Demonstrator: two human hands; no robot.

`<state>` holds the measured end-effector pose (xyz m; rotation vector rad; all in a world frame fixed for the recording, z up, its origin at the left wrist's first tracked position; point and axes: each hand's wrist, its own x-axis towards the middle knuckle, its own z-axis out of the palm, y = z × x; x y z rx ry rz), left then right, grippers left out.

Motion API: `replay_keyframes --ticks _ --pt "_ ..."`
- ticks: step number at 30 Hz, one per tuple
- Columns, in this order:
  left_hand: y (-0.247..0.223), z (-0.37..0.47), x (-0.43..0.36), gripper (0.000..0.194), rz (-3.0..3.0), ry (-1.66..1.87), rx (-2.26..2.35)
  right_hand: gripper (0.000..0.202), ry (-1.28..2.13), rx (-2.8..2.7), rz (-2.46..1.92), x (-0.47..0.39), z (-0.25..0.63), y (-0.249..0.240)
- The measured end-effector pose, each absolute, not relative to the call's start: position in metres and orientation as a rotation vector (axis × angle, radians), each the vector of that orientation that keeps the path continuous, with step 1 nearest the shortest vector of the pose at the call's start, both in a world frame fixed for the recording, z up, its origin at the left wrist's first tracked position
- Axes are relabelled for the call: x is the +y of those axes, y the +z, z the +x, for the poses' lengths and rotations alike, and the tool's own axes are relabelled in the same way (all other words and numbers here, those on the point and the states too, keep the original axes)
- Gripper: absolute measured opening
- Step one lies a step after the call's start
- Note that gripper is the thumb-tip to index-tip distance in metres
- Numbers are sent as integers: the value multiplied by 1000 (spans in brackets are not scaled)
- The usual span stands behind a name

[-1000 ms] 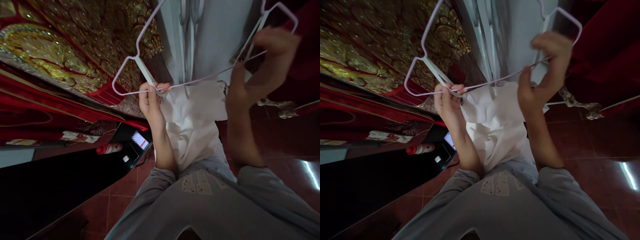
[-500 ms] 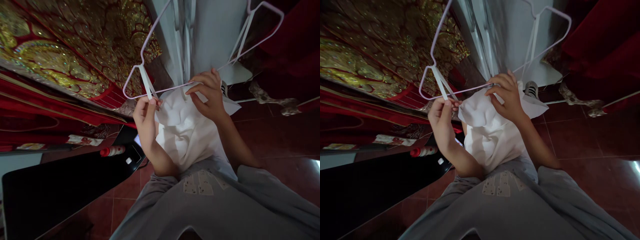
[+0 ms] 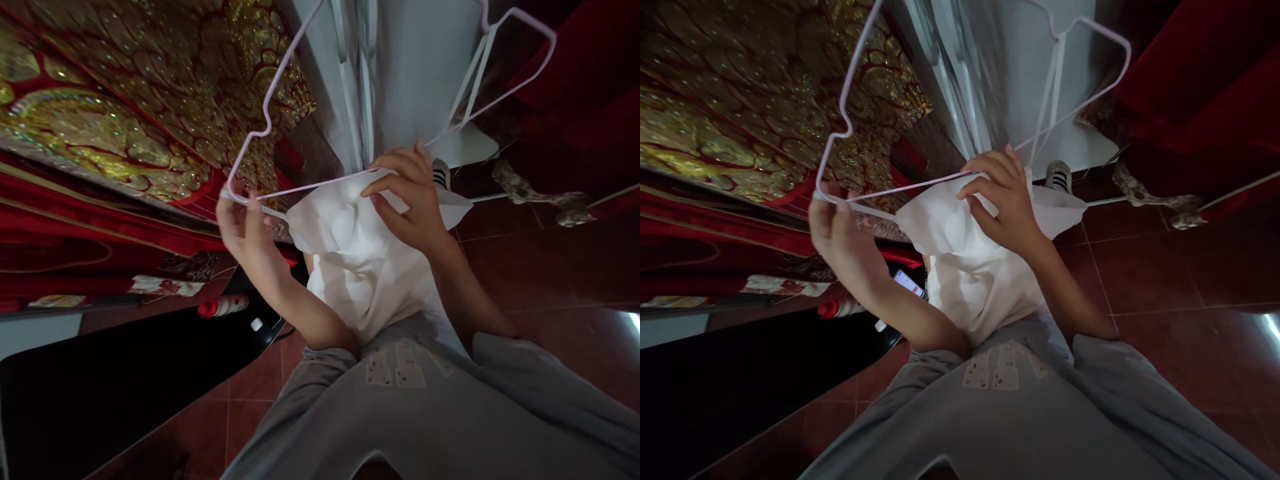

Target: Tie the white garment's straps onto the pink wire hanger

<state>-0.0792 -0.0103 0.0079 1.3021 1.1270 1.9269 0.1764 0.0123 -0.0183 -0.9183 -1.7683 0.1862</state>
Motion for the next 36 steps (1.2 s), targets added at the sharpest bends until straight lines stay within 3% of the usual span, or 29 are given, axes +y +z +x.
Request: replay_keyframes --ticks 2,8,12,15,20,27,30,36 --pt "4 -64 -10 18 1227 1823 1087 14 165 -1772 -927 12 171 -18" --pt "18 -8 -16 38 1164 1813 1031 13 122 -1714 -839 13 175 -9" --pt "13 -4 -15 36 1173 1826 953 4 -37 -1145 -774 31 211 -6" --pt "7 -6 -9 36 1177 1856 894 15 162 -876 -761 47 233 -15" --pt "1 1 -2 33 1157 1910 822 26 539 -1035 -835 46 227 -28" --pt "-3 -2 5 36 1195 1951 839 27 440 -1029 -813 35 220 11" --pt "-4 -6 7 32 1185 1944 763 16 444 -1050 -708 51 240 37" --pt "-5 -2 5 31 1153 1939 753 40 678 -855 -701 86 284 57"
